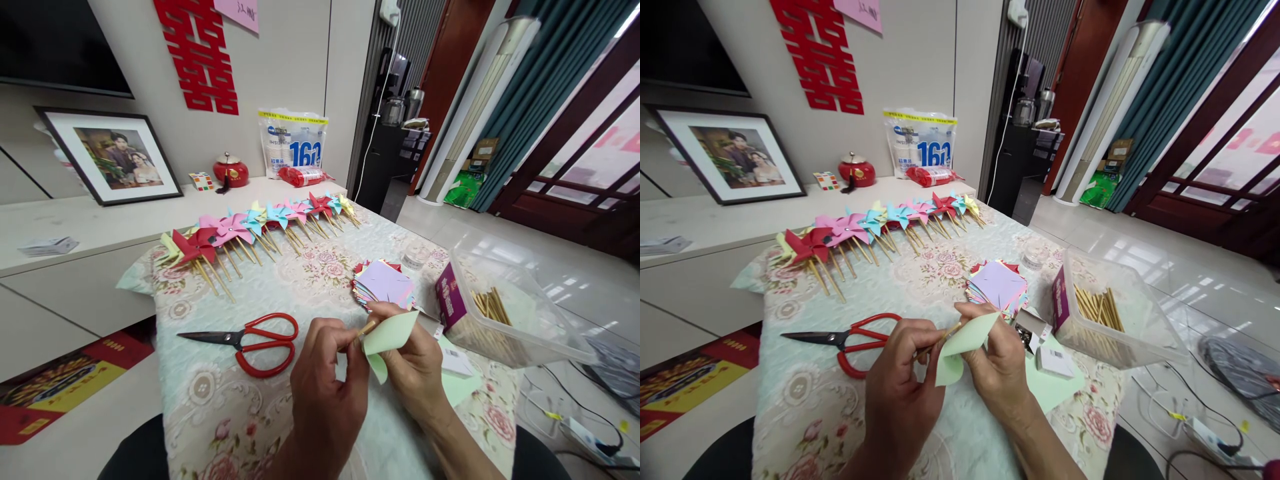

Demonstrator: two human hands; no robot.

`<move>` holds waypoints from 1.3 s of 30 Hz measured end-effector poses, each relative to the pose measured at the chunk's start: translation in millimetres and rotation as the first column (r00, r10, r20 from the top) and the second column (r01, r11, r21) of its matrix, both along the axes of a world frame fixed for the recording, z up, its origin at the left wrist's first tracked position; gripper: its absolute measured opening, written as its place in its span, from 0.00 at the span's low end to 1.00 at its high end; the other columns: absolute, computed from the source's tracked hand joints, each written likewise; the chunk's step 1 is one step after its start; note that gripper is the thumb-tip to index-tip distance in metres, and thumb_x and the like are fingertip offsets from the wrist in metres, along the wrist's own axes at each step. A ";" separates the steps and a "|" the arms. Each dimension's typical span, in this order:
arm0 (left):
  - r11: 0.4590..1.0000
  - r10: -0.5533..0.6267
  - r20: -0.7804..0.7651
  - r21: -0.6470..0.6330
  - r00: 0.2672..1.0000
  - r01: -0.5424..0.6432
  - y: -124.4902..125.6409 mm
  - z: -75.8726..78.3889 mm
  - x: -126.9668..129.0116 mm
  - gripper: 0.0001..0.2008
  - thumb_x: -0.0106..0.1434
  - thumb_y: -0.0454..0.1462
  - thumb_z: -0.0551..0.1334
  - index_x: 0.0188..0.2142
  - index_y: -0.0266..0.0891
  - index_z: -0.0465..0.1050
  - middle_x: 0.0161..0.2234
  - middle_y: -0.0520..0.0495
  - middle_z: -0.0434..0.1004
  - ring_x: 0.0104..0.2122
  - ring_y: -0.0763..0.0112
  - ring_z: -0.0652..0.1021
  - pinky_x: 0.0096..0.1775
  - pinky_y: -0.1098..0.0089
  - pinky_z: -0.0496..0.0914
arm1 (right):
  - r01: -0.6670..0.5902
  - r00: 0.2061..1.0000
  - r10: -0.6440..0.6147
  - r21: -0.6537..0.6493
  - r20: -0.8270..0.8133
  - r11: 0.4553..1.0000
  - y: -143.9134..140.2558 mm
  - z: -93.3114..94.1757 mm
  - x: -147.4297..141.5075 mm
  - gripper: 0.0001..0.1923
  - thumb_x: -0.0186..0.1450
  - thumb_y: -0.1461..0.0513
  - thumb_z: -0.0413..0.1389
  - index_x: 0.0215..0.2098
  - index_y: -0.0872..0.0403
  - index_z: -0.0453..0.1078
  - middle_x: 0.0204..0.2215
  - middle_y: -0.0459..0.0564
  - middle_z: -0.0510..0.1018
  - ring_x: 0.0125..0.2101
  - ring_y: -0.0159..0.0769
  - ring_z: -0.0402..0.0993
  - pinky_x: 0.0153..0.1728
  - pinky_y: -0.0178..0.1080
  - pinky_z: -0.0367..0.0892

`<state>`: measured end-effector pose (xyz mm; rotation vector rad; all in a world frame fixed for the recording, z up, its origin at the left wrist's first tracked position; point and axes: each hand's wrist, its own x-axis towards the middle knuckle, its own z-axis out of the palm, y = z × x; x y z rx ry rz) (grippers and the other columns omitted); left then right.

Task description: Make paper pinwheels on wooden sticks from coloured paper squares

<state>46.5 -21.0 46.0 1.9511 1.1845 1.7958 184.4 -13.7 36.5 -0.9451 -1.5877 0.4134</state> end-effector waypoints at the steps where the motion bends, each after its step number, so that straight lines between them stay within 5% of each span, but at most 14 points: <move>1: 1.000 -0.003 0.000 0.003 1.000 0.003 -0.2 0.5 -0.2 0.06 0.64 0.28 0.59 0.34 0.38 0.70 0.29 0.50 0.71 0.29 0.74 0.73 0.31 0.75 0.69 | -0.012 1.000 0.012 0.026 0.008 1.000 0.6 0.5 0.2 0.17 0.65 0.67 0.58 0.51 0.46 0.73 0.33 0.45 0.78 0.35 0.37 0.74 0.40 0.39 0.69; 31: 0.999 0.040 -0.060 0.028 0.997 -0.038 -5.2 -7.5 2.8 0.09 0.63 0.26 0.58 0.39 0.40 0.71 0.33 0.48 0.74 0.34 0.69 0.76 0.36 0.71 0.71 | -0.009 1.000 0.009 0.143 -0.002 0.990 4.3 1.1 -1.4 0.12 0.63 0.70 0.57 0.42 0.49 0.73 0.32 0.48 0.77 0.36 0.40 0.74 0.41 0.44 0.69; 39: 0.995 0.073 -0.164 0.085 0.984 -0.059 -2.5 -9.4 -3.8 0.10 0.66 0.26 0.58 0.42 0.40 0.72 0.36 0.48 0.75 0.37 0.67 0.74 0.41 0.67 0.67 | -0.056 0.998 0.058 0.071 -0.026 0.996 4.8 -1.5 1.9 0.23 0.63 0.71 0.58 0.54 0.46 0.70 0.37 0.48 0.78 0.39 0.39 0.73 0.41 0.42 0.68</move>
